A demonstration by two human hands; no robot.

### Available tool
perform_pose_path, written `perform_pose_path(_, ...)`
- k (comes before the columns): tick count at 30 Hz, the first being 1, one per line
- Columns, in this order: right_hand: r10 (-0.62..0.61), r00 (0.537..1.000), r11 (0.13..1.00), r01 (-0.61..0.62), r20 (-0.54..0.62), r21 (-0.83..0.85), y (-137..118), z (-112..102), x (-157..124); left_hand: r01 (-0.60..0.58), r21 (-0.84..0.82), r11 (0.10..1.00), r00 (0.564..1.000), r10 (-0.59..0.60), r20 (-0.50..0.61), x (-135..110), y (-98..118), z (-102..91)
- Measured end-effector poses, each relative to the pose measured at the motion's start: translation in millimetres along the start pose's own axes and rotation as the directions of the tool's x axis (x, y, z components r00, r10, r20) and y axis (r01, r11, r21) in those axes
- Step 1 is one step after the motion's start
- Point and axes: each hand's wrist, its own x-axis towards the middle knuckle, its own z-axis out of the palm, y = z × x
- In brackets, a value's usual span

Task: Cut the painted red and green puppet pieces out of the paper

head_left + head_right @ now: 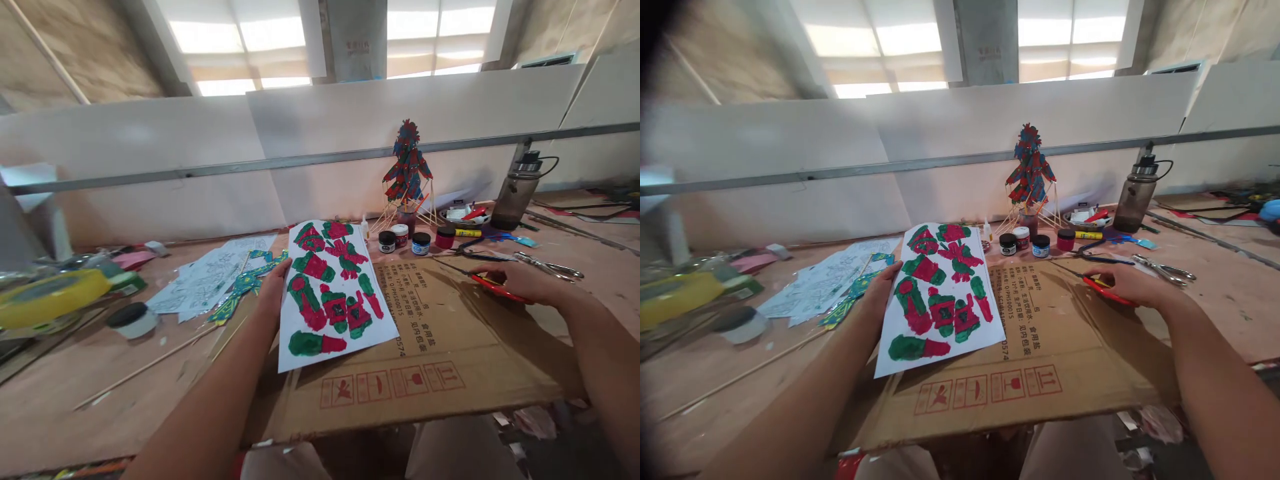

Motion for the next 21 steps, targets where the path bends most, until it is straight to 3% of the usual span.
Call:
perform_pose_path(2,-0.125,0.979,0.976,0.150,-0.161,0.156,-5.3,6.2,-2.9,0.057,-0.037,0.998,0.998,-0.057,0.023,-1.4,2.5,0.4)
perform_pose_path(4,-0.220,0.932,0.896,0.310,-0.286,0.320,-21.7,13.8,-5.2,0.038,-0.096,0.995,0.998,-0.034,0.047,-2.8,3.8,1.2)
perform_pose_path(7,-0.216,0.914,0.729,0.386,-0.344,0.565,-62.2,31.8,-5.0,-0.040,-0.164,0.986,0.998,0.049,0.049,-6.6,6.4,5.3)
perform_pose_path(10,-0.152,0.953,0.492,0.302,-0.261,0.816,-107.5,59.6,1.8,-0.109,-0.212,0.971,0.993,0.114,0.013,-12.7,11.3,10.9)
perform_pose_path(14,-0.141,0.987,0.320,0.119,-0.077,0.940,-158.1,100.1,15.4,-0.132,-0.239,0.962,0.990,0.140,0.016,-19.8,18.3,10.9)
perform_pose_path(17,-0.180,0.983,0.238,0.083,-0.040,0.968,-188.1,123.1,20.9,-0.147,-0.269,0.952,0.985,0.166,0.049,-23.8,23.5,4.1)
perform_pose_path(21,-0.317,0.947,0.016,0.060,-0.052,0.998,-216.0,143.3,20.0,-0.147,-0.287,0.947,0.972,0.191,0.134,-28.9,31.0,-5.4)
